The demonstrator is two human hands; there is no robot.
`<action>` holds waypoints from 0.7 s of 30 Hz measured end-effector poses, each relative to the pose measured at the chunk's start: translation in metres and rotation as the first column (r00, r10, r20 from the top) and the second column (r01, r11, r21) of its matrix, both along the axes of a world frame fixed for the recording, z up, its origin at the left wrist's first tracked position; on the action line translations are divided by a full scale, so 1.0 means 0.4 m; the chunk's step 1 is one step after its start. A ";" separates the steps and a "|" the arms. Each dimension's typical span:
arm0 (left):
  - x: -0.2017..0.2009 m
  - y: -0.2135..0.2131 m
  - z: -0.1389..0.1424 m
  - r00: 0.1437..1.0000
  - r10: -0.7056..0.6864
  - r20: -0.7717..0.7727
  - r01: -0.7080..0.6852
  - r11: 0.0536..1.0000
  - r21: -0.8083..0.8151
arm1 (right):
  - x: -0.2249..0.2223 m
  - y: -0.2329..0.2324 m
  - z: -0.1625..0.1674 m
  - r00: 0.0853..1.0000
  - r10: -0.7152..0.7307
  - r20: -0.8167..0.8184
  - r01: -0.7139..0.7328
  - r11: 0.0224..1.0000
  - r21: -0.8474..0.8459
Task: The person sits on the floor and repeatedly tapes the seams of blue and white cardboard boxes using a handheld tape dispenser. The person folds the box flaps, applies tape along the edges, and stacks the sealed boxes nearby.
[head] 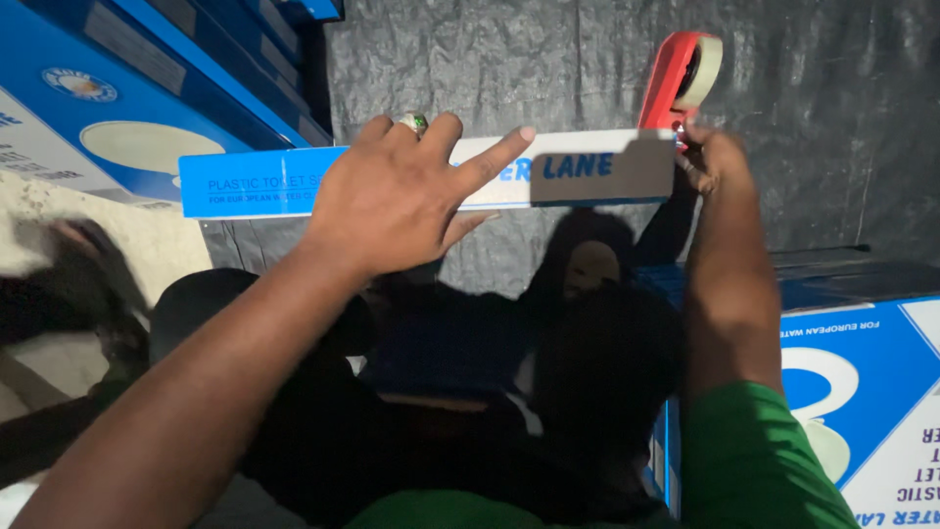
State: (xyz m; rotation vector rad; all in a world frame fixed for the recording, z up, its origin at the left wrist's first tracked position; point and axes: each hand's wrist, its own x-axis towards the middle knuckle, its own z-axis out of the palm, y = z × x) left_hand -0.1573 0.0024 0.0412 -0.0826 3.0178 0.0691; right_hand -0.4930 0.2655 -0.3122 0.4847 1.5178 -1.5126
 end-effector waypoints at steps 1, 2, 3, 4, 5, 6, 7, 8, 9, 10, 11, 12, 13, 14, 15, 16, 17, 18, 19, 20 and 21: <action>0.001 0.001 0.000 1.000 -0.001 -0.005 0.001 1.000 -0.002 | 0.002 -0.001 -0.003 0.998 0.048 -0.044 -0.042 0.990 0.132; 0.002 0.001 0.000 1.000 -0.004 -0.011 0.004 1.000 -0.005 | 0.004 -0.006 -0.005 0.992 0.098 -0.080 -0.074 0.962 0.262; 0.001 0.002 0.001 1.000 -0.010 -0.019 0.010 1.000 -0.009 | 0.003 -0.010 -0.004 0.983 0.150 -0.109 -0.096 0.916 0.389; 0.000 0.003 0.002 1.000 -0.012 -0.015 0.012 1.000 -0.010 | 0.001 -0.013 -0.001 0.984 0.151 -0.095 -0.103 0.916 0.387; -0.001 0.003 0.004 1.000 -0.012 -0.012 0.012 1.000 -0.015 | 0.001 -0.020 0.001 0.985 0.154 -0.083 -0.112 0.917 0.383; -0.004 0.004 0.006 1.000 -0.010 -0.010 0.009 1.000 -0.021 | -0.001 -0.025 0.002 0.985 0.159 -0.071 -0.121 0.918 0.377; -0.007 0.005 0.007 1.000 -0.004 0.019 0.005 1.000 -0.022 | -0.001 -0.029 0.004 0.985 0.165 -0.056 -0.132 0.918 0.374; -0.010 0.006 0.009 0.999 0.000 0.050 0.002 1.000 -0.023 | 0.000 -0.032 0.005 0.985 0.168 -0.039 -0.142 0.918 0.371; -0.014 0.006 0.010 0.997 0.002 0.078 0.000 1.000 -0.027 | 0.000 -0.033 0.006 0.985 0.171 -0.024 -0.150 0.919 0.365; -0.017 0.006 0.011 0.996 0.007 0.090 -0.003 0.999 -0.035 | 0.001 -0.034 0.005 0.974 0.226 0.029 -0.217 0.885 0.412; -0.020 0.007 0.012 0.995 0.013 0.103 -0.009 0.999 -0.042 | 0.001 -0.032 0.003 0.956 0.279 0.087 -0.287 0.844 0.453; -0.022 0.007 0.013 0.993 0.020 0.118 -0.014 0.999 -0.050 | 0.003 -0.030 -0.001 0.933 0.328 0.148 -0.357 0.797 0.488; -0.024 0.007 0.013 0.990 0.021 0.141 -0.014 0.999 -0.048 | 0.008 -0.026 -0.007 0.965 0.246 0.095 -0.262 0.858 0.442; -0.025 0.006 0.013 0.986 0.021 0.164 -0.014 0.999 -0.045 | 0.014 -0.020 -0.014 0.986 0.158 0.047 -0.164 0.906 0.391; -0.026 0.006 0.012 0.982 0.022 0.187 -0.015 0.999 -0.042 | 0.020 -0.014 -0.019 0.998 0.066 0.004 -0.063 0.941 0.332; -0.027 0.006 0.011 0.987 0.017 0.158 -0.009 0.999 -0.051 | 0.027 -0.005 -0.026 0.999 0.041 -0.011 -0.037 0.967 0.253; -0.027 0.006 0.010 0.992 0.012 0.128 -0.004 0.998 -0.062 | 0.034 0.006 -0.033 1.000 0.015 -0.025 -0.010 0.985 0.170; -0.026 0.006 0.010 0.995 0.007 0.098 0.000 0.998 -0.070 | 0.040 0.017 -0.039 0.999 -0.012 -0.037 0.015 0.996 0.088; -0.026 0.006 0.009 0.994 0.010 0.113 -0.003 0.998 -0.061 | 0.055 0.027 -0.045 0.995 -0.098 -0.018 0.098 0.995 -0.007; -0.025 0.006 0.008 0.992 0.010 0.126 -0.004 0.999 -0.050 | 0.075 0.040 -0.051 0.983 -0.183 0.004 0.183 0.978 -0.099; -0.024 0.006 0.008 0.991 0.012 0.135 -0.007 0.999 -0.042 | 0.086 0.049 -0.054 0.964 -0.263 0.031 0.263 0.945 -0.192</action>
